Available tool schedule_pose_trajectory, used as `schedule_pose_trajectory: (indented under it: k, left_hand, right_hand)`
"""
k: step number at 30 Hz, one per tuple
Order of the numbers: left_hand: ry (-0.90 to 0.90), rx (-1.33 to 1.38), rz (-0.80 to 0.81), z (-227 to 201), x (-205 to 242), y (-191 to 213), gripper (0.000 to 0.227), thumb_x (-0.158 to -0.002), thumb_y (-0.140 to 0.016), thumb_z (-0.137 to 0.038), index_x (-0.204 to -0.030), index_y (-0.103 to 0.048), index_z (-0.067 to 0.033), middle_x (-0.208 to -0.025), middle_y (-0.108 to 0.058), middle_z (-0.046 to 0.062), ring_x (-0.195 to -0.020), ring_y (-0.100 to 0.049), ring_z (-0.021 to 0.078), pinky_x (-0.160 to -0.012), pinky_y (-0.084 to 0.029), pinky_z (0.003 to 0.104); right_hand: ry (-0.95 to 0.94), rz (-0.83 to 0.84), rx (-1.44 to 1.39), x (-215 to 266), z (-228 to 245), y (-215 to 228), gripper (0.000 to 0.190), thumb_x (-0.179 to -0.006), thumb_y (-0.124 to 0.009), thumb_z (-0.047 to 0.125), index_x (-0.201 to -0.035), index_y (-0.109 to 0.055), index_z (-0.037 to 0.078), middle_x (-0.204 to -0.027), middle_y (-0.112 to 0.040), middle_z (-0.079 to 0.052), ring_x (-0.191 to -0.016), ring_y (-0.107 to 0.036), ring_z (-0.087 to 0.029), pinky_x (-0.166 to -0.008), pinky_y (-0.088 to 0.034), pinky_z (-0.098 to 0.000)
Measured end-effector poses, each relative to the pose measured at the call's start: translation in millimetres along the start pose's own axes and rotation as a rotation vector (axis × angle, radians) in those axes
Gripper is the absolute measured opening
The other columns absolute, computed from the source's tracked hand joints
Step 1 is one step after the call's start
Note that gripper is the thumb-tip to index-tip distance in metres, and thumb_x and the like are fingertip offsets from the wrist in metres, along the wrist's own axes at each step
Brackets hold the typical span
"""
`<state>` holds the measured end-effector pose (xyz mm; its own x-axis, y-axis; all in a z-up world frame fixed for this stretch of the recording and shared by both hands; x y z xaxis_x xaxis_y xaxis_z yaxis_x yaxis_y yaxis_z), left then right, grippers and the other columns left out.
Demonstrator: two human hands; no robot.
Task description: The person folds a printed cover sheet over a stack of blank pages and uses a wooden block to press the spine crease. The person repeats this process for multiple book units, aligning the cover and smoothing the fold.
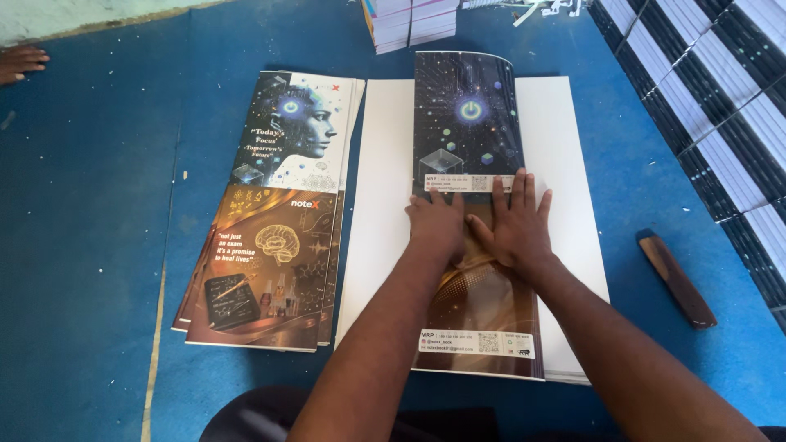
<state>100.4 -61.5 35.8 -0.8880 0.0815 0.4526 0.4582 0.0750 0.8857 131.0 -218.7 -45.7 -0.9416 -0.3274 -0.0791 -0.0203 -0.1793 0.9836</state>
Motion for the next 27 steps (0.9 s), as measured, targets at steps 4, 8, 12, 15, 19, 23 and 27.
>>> schedule_pose_trajectory:
  k: [4,8,12,15,19,23,27]
  left_hand:
    - [0.012,0.004,0.02,0,0,-1,0.124,-0.07,-0.096,-0.035,-0.165,-0.018,-0.0243,-0.169,-0.014,0.026,-0.149,-0.02,0.0591,-0.12,-0.026,0.062]
    - [0.01,-0.014,0.036,0,-1,-3,0.119,-0.07,-0.095,-0.038,-0.164,-0.022,-0.0309,-0.17,-0.012,0.025,-0.15,-0.019,0.0586,-0.12,-0.027,0.063]
    - [0.016,-0.007,0.052,0,-3,-4,0.119,-0.07,-0.095,-0.04,-0.164,-0.022,-0.0323,-0.17,-0.011,0.023,-0.15,-0.018,0.058,-0.119,-0.028,0.064]
    - [-0.001,-0.019,0.008,1,-2,-5,0.115,-0.07,-0.094,-0.041,-0.163,-0.026,-0.0341,-0.17,-0.012,0.023,-0.15,-0.019,0.0585,-0.118,-0.029,0.065]
    - [0.002,-0.019,0.012,5,-1,-4,0.116,-0.068,-0.095,-0.038,-0.162,-0.027,-0.0365,-0.171,-0.011,0.02,-0.151,-0.019,0.0559,-0.118,-0.031,0.064]
    - [0.009,-0.003,0.022,4,1,-5,0.118,-0.068,-0.096,-0.037,-0.163,-0.026,-0.036,-0.171,-0.009,0.021,-0.151,-0.017,0.0564,-0.118,-0.031,0.062]
    - [0.016,-0.017,0.043,3,-1,-5,0.118,-0.07,-0.095,-0.038,-0.163,-0.022,-0.0361,-0.171,-0.007,0.02,-0.152,-0.016,0.0541,-0.118,-0.03,0.061]
  right_hand:
    - [-0.029,0.063,0.012,-3,1,0,0.099,-0.094,-0.03,0.075,-0.162,-0.016,0.004,-0.165,-0.004,-0.034,-0.155,0.001,-0.047,-0.117,-0.002,-0.0705]
    - [-0.042,0.148,0.008,-8,-2,2,0.104,-0.091,-0.027,0.08,-0.163,-0.011,0.006,-0.165,0.001,-0.033,-0.154,0.006,-0.046,-0.116,0.001,-0.0683]
    - [-0.052,0.209,0.004,-13,-10,10,0.101,-0.088,-0.036,0.081,-0.161,-0.018,0.012,-0.164,-0.003,-0.03,-0.154,-0.002,-0.043,-0.119,-0.007,-0.0623]
    - [-0.07,0.239,-0.131,-12,-32,25,0.083,-0.091,-0.053,0.067,-0.154,-0.044,0.012,-0.167,-0.026,-0.026,-0.145,-0.038,-0.043,-0.12,-0.035,-0.0474]
    - [0.031,0.195,-0.196,0,-78,49,0.063,-0.094,-0.062,0.045,-0.146,-0.054,0.01,-0.15,-0.052,-0.018,-0.139,-0.05,-0.037,-0.114,-0.042,-0.0458]
    - [-0.138,0.265,-0.081,28,-133,67,0.057,-0.093,-0.066,0.043,-0.141,-0.058,0.012,-0.15,-0.052,-0.015,-0.136,-0.051,-0.034,-0.111,-0.044,-0.0464]
    - [-0.332,0.299,-0.059,56,-175,84,0.055,-0.092,-0.071,0.042,-0.137,-0.064,0.01,-0.143,-0.059,-0.018,-0.129,-0.059,-0.037,-0.107,-0.05,-0.0475]
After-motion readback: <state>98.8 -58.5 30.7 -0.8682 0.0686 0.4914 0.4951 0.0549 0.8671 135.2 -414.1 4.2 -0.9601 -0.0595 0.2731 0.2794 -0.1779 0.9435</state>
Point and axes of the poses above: each hand's wrist, its own x-axis away from the middle knuckle, its own y-axis out of the back of the hand, z = x × y, the point moved 3 cm from there along -x, towards the middle knuckle
